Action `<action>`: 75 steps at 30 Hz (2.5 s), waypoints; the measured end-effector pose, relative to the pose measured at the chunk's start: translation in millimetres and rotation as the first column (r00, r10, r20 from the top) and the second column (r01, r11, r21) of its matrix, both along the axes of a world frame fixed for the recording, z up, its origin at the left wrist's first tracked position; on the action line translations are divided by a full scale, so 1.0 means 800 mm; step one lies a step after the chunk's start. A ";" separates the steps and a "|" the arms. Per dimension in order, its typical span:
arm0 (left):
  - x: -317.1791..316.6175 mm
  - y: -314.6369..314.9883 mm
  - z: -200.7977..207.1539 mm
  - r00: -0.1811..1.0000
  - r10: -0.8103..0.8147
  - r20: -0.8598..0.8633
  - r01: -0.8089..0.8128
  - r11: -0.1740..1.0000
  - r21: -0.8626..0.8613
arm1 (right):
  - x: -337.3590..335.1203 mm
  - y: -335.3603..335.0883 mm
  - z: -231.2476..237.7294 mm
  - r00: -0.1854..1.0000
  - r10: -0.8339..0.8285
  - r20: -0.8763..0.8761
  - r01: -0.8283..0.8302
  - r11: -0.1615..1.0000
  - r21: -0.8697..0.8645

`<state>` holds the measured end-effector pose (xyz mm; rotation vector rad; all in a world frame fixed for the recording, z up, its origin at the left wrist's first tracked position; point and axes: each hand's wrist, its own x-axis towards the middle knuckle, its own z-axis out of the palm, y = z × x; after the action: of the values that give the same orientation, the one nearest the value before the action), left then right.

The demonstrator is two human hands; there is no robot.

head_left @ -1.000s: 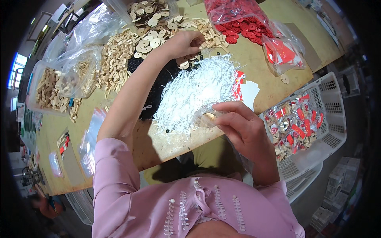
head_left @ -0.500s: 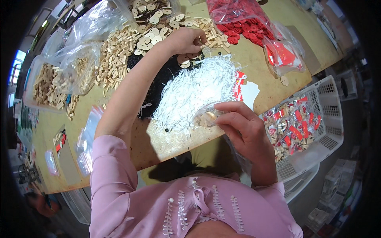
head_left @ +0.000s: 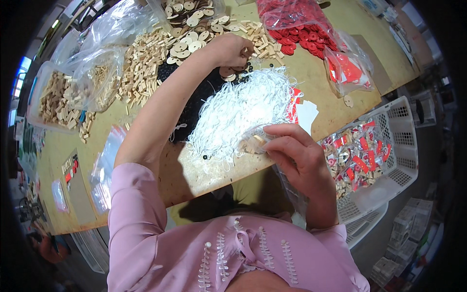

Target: The person assembles small craft kits by placing wooden pieces, white string, and a red flag into clear plastic bags. The person repeatedly picks items from piles on the table, inserts them into bags, and sets the filled bags aside.

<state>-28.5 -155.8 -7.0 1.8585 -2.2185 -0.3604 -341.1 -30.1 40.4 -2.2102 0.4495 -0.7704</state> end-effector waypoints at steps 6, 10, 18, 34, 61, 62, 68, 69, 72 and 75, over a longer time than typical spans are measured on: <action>0.001 0.014 0.002 0.988 -0.034 -0.152 0.018 0.995 -0.101 | -0.001 -0.003 0.000 1.000 -0.013 0.013 0.014 0.999 -0.047; -0.013 0.072 0.037 0.701 0.014 -0.713 0.044 0.997 0.063 | 0.001 -0.010 0.000 1.000 -0.013 0.010 0.013 0.998 -0.062; -0.053 0.213 0.121 0.426 -0.051 -0.903 0.361 0.925 0.118 | 0.028 -0.012 0.016 0.999 0.042 0.016 -0.037 0.971 -0.237; -0.058 0.299 0.102 0.737 -0.259 -0.625 0.023 0.933 -0.360 | 0.034 0.036 0.044 0.988 0.155 -0.006 -0.153 0.970 -0.187; -0.050 0.326 0.063 0.483 -0.180 -0.857 -0.248 0.910 -0.331 | 0.088 -0.317 -0.101 0.796 -0.516 -0.316 0.278 0.776 -0.567; -0.049 0.326 0.065 0.503 -0.177 -0.846 -0.252 0.906 -0.340 | 0.093 -0.315 -0.099 0.790 -0.527 -0.314 0.254 0.747 -0.614; -0.051 0.325 0.071 0.560 -0.164 -0.812 -0.322 0.860 -0.395 | 0.089 -0.308 -0.095 0.724 -0.600 -0.340 0.200 0.654 -0.729; -0.051 0.324 0.073 0.556 -0.170 -0.814 -0.325 0.857 -0.401 | 0.087 -0.308 -0.093 0.699 -0.636 -0.326 0.246 0.642 -0.726; -0.048 0.321 0.072 0.617 -0.185 -0.765 -0.314 0.833 -0.455 | 0.075 -0.314 -0.090 0.690 -0.655 -0.308 0.312 0.653 -0.690; -0.047 0.323 0.073 0.643 -0.149 -0.751 -0.310 0.846 -0.434 | 0.070 -0.307 -0.073 0.783 -0.544 -0.301 0.526 0.838 -0.145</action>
<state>-66.4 102.3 51.8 1.1623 -1.4179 -0.3717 -285.4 -275.7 -18.1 -2.2874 1.2873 -0.6906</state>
